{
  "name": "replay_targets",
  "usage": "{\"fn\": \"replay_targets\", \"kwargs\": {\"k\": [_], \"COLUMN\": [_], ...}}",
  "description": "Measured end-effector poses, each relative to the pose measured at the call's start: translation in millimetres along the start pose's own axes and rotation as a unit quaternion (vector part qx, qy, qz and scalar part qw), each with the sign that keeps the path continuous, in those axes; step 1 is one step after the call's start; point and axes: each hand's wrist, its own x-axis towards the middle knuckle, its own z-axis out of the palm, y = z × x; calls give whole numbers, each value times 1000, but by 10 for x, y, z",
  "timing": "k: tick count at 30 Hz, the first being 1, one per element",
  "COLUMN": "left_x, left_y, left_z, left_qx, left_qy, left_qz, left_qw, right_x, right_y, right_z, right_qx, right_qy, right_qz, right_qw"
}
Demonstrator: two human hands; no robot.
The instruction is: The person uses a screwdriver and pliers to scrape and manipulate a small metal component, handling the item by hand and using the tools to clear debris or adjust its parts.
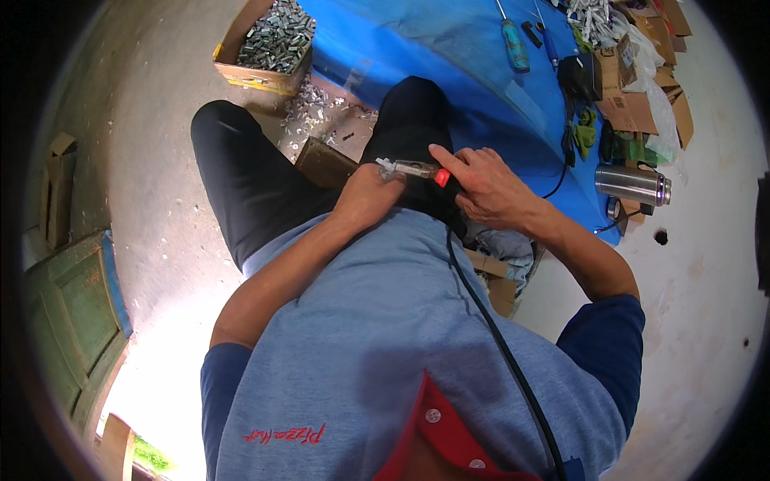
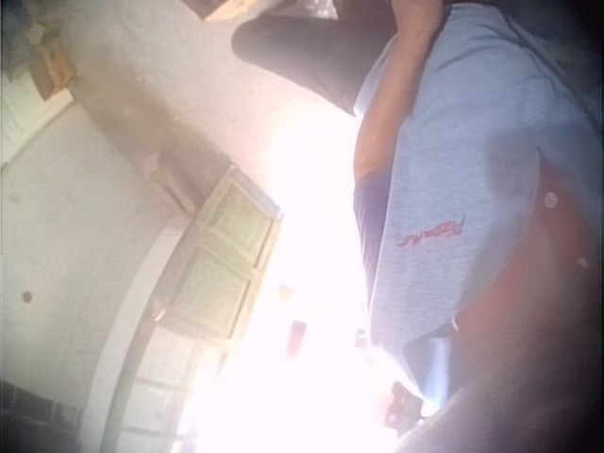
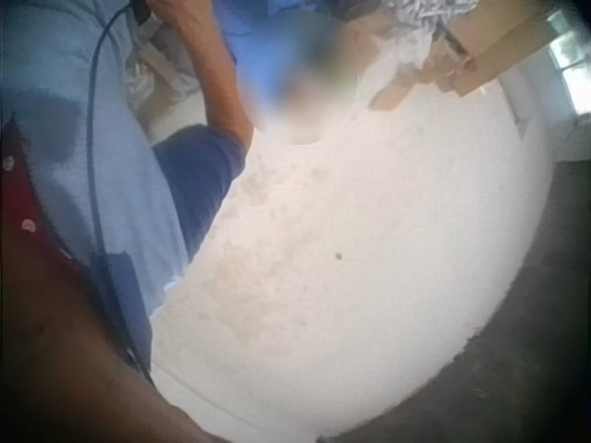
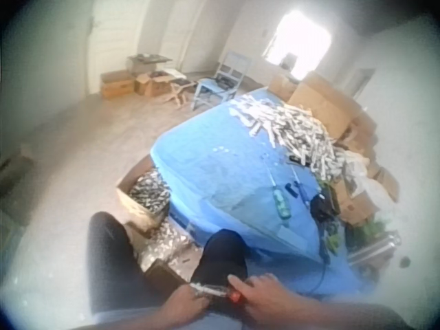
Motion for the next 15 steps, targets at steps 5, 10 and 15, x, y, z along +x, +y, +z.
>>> {"fn": "replay_targets", "kwargs": {"k": [5,10,15], "left_x": [29,56,82], "left_y": [-78,-123,-178], "left_z": [12,26,54], "left_qx": [-8,3,32], "left_qy": [-1,3,1], "left_qz": [14,23,6], "left_qw": [1000,1000,999], "right_x": [29,39,45], "right_y": [-20,-39,-39], "right_z": [12,-19,-115], "right_qx": [-27,-85,-47], "right_qy": [14,26,-4], "right_qz": [-24,-23,-12], "right_qw": [999,996,999]}}
